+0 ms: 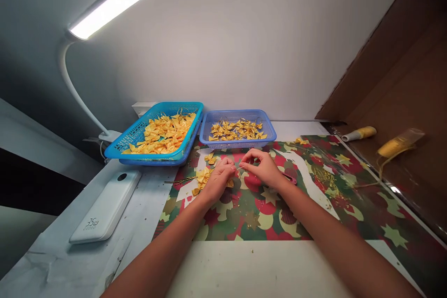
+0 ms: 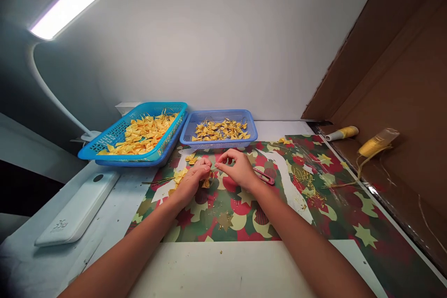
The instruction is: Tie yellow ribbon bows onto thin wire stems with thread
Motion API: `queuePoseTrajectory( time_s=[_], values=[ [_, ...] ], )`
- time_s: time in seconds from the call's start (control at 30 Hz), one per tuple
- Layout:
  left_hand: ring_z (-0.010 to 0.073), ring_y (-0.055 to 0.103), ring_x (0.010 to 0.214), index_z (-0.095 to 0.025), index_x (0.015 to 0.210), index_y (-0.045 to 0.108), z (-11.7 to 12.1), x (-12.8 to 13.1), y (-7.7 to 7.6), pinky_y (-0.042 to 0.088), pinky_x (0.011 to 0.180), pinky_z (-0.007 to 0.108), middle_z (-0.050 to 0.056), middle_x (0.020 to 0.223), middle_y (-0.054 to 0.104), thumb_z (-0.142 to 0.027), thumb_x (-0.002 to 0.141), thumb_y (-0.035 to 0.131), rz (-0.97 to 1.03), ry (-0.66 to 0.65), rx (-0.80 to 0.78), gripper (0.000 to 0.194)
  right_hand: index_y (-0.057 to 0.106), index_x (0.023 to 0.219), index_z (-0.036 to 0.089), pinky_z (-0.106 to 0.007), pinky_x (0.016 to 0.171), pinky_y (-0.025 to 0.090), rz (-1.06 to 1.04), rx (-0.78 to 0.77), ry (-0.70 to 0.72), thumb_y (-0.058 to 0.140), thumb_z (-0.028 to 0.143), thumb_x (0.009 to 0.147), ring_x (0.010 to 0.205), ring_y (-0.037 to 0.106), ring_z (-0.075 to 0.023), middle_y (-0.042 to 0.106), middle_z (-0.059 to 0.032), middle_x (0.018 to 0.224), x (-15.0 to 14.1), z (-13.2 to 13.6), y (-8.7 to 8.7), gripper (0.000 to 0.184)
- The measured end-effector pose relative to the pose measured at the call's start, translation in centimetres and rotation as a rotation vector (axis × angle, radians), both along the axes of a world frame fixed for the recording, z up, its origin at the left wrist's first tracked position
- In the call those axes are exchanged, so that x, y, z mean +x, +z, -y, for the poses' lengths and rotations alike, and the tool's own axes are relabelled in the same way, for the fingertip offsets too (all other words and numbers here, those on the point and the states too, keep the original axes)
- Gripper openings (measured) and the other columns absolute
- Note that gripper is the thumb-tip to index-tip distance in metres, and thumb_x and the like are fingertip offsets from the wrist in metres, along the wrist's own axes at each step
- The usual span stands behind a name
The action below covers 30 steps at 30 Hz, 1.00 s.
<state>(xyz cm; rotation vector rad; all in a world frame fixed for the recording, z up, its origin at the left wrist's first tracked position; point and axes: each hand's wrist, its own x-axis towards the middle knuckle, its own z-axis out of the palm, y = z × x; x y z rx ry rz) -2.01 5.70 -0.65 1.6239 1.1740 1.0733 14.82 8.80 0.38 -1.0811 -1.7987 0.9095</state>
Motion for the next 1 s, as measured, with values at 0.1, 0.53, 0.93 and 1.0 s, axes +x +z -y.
queuePoseTrajectory(
  time_s=[0.1, 0.53, 0.93, 1.0],
  values=[
    [0.0167, 0.042, 0.07, -0.021, 0.055, 0.037, -0.2, 0.0, -0.3, 0.037, 0.068, 0.03, 0.001, 0.07, 0.042, -0.033, 0.087, 0.036, -0.013, 0.046, 0.031, 0.034, 0.066, 0.069, 0.017, -0.028, 0.064, 0.039, -0.005, -0.092, 0.059, 0.068, 0.032, 0.071, 0.068, 0.052, -0.0147, 0.061, -0.0012, 0.072, 0.2, -0.1, 0.1, 0.015],
    [0.0203, 0.047, 0.085, -0.021, 0.067, 0.064, 0.2, 0.0, -0.7, 0.035, 0.083, 0.034, 0.002, 0.078, 0.052, -0.037, 0.092, 0.041, -0.199, 0.112, 0.198, 0.037, 0.066, 0.068, 0.019, -0.031, 0.068, 0.047, -0.291, -0.297, 0.016, 0.072, 0.048, 0.066, 0.069, 0.058, -0.0168, 0.066, -0.0022, 0.069, -1.5, 0.8, -0.3, 0.03],
    [0.0204, 0.052, 0.08, -0.021, 0.061, 0.065, 0.2, -0.2, -0.4, 0.039, 0.077, 0.033, 0.002, 0.073, 0.058, -0.029, 0.078, 0.062, -0.255, 0.193, 0.196, 0.02, 0.064, 0.07, 0.019, -0.027, 0.058, 0.041, -0.052, -0.109, -0.038, 0.062, 0.037, 0.076, 0.067, 0.055, -0.0155, 0.065, -0.0025, 0.074, 0.3, 0.3, 1.8, 0.019],
    [0.0208, 0.052, 0.08, -0.021, 0.061, 0.064, 0.3, -0.2, -0.4, 0.039, 0.077, 0.034, 0.002, 0.074, 0.058, -0.029, 0.078, 0.062, -0.329, 0.193, 0.21, 0.019, 0.064, 0.071, 0.018, -0.028, 0.059, 0.042, -0.05, -0.084, -0.038, 0.062, 0.037, 0.076, 0.069, 0.056, -0.016, 0.065, -0.0028, 0.075, 0.7, 0.0, 1.9, 0.02]
  ],
)
